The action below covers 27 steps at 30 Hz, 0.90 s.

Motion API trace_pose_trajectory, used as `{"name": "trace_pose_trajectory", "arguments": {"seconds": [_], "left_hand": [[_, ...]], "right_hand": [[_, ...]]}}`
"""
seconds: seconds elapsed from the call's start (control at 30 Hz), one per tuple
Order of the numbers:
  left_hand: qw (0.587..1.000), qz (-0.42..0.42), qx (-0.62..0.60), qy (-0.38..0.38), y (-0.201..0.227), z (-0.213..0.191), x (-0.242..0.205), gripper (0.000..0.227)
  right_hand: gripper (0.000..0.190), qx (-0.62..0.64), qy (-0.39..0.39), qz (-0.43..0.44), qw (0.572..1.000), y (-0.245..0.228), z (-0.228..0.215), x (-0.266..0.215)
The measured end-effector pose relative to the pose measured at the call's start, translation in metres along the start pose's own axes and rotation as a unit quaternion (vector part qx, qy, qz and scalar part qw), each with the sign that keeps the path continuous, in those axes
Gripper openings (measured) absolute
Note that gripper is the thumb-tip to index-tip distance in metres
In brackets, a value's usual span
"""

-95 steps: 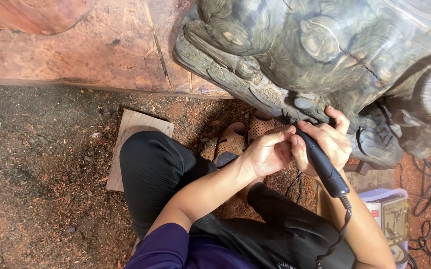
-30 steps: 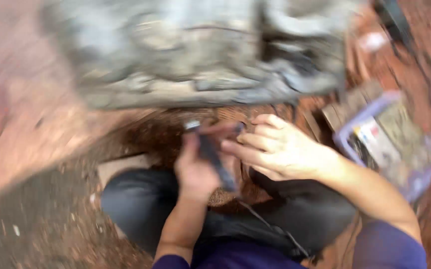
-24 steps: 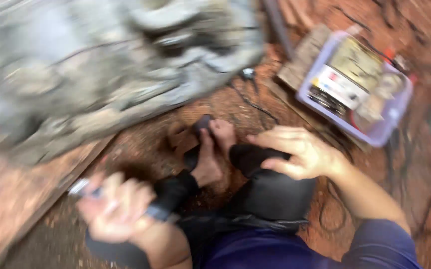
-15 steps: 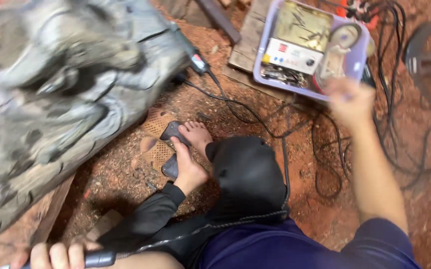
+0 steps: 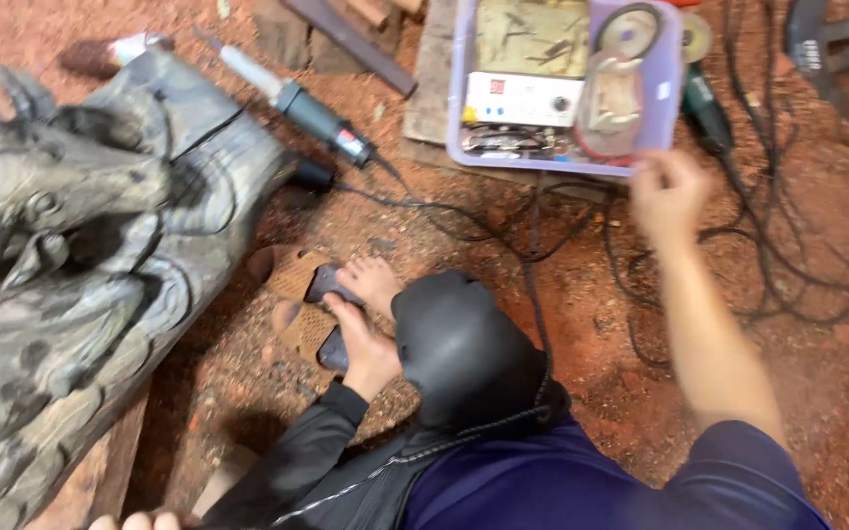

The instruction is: Carving and detailing a wooden water buffalo sculpture using a chisel, mallet, and rotary tool.

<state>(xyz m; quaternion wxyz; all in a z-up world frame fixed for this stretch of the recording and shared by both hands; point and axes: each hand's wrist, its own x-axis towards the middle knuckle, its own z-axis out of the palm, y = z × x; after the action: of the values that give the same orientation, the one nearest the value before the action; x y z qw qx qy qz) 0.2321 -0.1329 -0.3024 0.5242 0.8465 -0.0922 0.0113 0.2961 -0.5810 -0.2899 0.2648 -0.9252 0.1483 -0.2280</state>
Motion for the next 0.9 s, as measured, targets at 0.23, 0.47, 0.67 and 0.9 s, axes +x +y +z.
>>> {"name": "trace_pose_trajectory", "arguments": {"seconds": [0.23, 0.47, 0.67, 0.9], "left_hand": [[0.864, -0.228, -0.449, -0.001, 0.027, 0.012, 0.005, 0.081], [0.996, -0.029, 0.082, -0.031, 0.022, 0.011, -0.029, 0.098], [0.689, -0.391, -0.598, 0.118, 0.101, -0.010, 0.007, 0.065], [0.606, 0.114, -0.769, 0.170, 0.057, -0.207, -0.118, 0.031]], "right_hand": [[0.023, 0.283, -0.222, -0.002, 0.933, -0.142, -0.035, -0.088], [0.035, 0.316, -0.291, -0.079, 0.900, -0.164, -0.075, -0.142], [0.020, 0.276, -0.087, -0.183, 0.940, -0.209, -0.072, -0.099], [0.023, 0.326, -0.209, -0.333, 0.860, -0.292, -0.079, -0.063]]}}
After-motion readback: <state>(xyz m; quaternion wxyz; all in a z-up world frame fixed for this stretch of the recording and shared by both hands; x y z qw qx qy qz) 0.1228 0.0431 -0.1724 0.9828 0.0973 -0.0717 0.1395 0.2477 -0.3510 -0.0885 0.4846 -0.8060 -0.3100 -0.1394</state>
